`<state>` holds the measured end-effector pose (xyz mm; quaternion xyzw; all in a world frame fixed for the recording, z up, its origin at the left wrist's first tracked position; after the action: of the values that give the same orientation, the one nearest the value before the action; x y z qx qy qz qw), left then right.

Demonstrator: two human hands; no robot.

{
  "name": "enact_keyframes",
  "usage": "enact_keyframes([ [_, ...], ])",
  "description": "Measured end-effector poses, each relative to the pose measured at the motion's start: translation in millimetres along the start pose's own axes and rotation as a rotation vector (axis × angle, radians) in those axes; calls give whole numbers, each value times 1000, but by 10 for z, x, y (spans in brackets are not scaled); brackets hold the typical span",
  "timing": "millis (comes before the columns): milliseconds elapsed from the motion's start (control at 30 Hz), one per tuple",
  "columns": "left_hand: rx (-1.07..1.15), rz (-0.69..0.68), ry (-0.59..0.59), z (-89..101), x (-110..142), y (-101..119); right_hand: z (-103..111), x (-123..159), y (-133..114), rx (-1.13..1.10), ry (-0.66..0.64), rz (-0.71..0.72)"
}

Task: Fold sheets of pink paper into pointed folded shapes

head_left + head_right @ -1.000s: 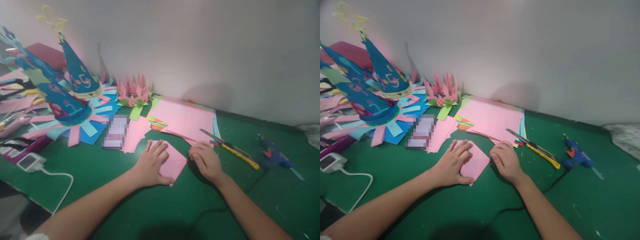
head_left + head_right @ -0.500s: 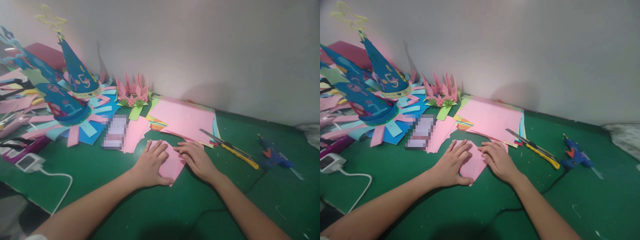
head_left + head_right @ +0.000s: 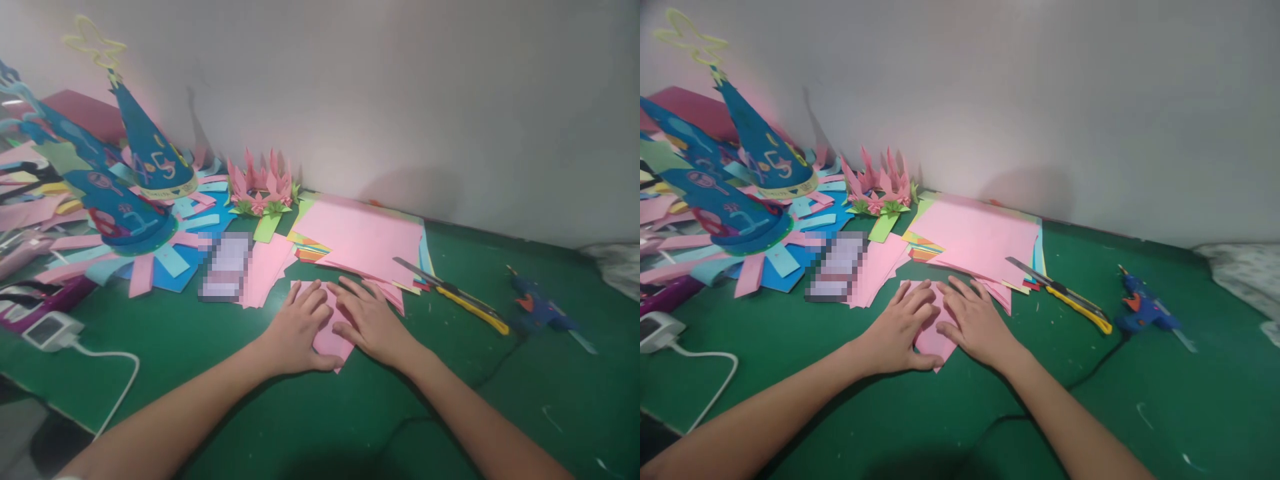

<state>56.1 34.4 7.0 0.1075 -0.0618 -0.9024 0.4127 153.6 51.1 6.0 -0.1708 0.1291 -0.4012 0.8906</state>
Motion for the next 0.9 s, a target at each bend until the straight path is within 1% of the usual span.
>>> enact_keyframes([
  [167,30,-28,-6,13,-9,21,-6,-3,-1,-22,4,22],
  [300,35,-38,-6,7,0,22,21,4,-32,-16,38,61],
  [400,46,-48,19,17,13,18,54,26,-81,-29,82,122],
  [467,60,-40,57,49,17,-12,69,44,-112,-51,111,170],
  [533,65,29,141,125,20,-117,81,59,-132,-63,138,206],
  [600,52,167,257,226,48,-301,89,67,-143,-63,155,228],
  [667,41,314,331,287,97,-499,95,70,-148,-62,166,240],
  [700,51,359,342,293,116,-573,98,71,-146,-65,169,241],
  [767,137,394,336,268,133,-665,100,72,-135,-71,175,233],
  [900,419,433,314,163,119,-705,80,77,-122,-78,163,231],
])
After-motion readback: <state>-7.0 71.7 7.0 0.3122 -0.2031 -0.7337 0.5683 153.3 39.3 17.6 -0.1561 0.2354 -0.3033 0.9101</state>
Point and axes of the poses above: each hand's wrist, its own x-axis away from the middle knuckle, its own z-axis out of the back of the hand, y = z × x, the point moved 8 cm from there along -x, towards the middle knuckle, and after that the axes turned 10 degrees about -x, right-handed, at the moved point
